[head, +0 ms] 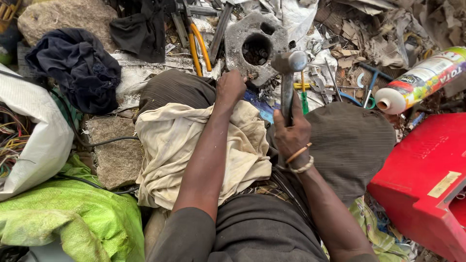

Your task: The person sits on the ground and uses a screwdriver, hammer, and pliers to pry, strike, and extract small metal pieces from a heavy metal block. They repeatedly adjust the block and remove debris, placing extracted parts into a nearby bucket.

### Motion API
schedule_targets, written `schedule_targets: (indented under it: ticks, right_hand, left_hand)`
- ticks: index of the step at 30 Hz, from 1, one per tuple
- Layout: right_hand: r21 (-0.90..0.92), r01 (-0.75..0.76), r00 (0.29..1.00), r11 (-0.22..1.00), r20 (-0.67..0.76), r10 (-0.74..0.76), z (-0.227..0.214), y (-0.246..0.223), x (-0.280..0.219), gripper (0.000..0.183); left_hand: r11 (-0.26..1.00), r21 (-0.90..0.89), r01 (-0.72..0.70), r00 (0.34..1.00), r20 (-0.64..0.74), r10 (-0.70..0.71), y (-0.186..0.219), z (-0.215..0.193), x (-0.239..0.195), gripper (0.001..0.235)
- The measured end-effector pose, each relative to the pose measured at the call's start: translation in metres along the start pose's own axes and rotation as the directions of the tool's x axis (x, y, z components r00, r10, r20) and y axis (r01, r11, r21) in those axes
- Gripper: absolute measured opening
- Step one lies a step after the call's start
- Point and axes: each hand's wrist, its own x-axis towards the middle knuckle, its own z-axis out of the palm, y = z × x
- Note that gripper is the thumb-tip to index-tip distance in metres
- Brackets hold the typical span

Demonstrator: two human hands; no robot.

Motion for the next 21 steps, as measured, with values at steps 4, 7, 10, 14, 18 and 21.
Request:
schedule_targets:
  ticks: [4,7,10,14,18,21]
  right_hand:
    - [-0.220,-0.051,0.992,0.974,0.100,0.074,0.030,0.007,0.022,0.067]
    - [-0.386,0.041,0.990,0.921,0.141,0.014,0.024,0.010,0.030,0.069]
    - [-0.295,-0.049,0.995,0.954,0.071,0.073,0.000,0.004,0.038,0.066]
    - [-0.170,0.080,0.994,0.982,-0.054,-0.090,-0.011,0.002,0.005,0.063]
    - [-0.155,0.115,0.993,0.981,0.017,-0.114,0.018,0.005,0.025,0.063]
    - [-0.055,-0.137,0.982,0.989,0.124,0.143,0.035,0.019,0.030,0.062]
  left_hand:
    - [0.997,0.003,0.071,0.993,0.092,-0.071,0.007,-0.007,-0.003,0.027]
    - [0.997,0.001,-0.073,0.997,-0.019,0.073,0.004,-0.003,-0.011,0.019]
    - [0.996,0.055,-0.066,0.998,-0.008,0.067,0.001,-0.001,0.007,0.018]
    - [0.996,0.067,-0.061,0.998,0.001,0.061,-0.019,0.021,-0.004,0.019]
    - [0.998,0.058,-0.033,0.999,0.005,0.033,-0.016,0.019,0.009,0.021]
    - [0.998,0.056,-0.018,1.000,0.026,0.017,-0.017,0.012,0.004,0.021]
